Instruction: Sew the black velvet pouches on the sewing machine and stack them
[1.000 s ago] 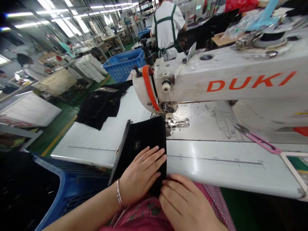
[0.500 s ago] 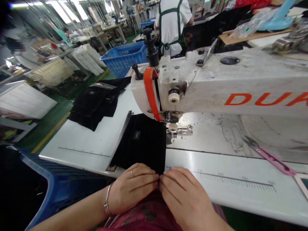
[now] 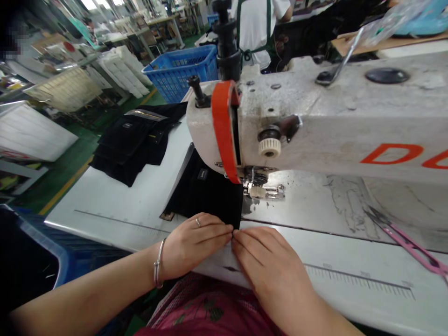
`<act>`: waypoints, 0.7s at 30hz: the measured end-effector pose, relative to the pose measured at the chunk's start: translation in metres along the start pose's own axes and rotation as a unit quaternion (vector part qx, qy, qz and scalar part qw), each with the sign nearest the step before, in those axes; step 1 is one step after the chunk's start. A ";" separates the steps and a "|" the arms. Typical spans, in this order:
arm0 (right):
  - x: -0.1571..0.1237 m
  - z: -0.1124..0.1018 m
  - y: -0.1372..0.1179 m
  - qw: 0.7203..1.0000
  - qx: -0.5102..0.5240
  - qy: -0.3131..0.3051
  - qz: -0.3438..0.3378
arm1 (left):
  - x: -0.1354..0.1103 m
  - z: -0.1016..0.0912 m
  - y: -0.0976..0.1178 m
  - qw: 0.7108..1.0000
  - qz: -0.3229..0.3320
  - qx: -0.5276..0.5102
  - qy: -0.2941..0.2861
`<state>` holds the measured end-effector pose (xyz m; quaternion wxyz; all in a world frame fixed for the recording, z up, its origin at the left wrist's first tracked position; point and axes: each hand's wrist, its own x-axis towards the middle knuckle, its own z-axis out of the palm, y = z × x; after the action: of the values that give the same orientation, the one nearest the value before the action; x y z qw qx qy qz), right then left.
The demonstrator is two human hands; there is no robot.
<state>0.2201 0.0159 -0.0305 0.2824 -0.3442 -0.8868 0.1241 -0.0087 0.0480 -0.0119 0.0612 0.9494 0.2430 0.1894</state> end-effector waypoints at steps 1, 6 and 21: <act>0.001 0.000 0.003 1.000 -0.001 -0.009 0.002 | 0.002 0.000 -0.004 1.000 0.002 0.004 0.000; 0.015 -0.004 0.015 0.999 -0.024 -0.036 0.013 | 0.013 0.003 -0.024 1.000 0.018 0.001 0.001; 0.038 0.001 0.047 0.992 -0.125 -0.014 0.005 | 0.039 0.016 -0.073 0.999 -0.022 -0.013 0.042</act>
<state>0.2218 0.0763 -0.0349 0.2243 -0.3796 -0.8973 0.0185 -0.0026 0.1302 -0.0294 0.0670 0.9340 0.2640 0.2311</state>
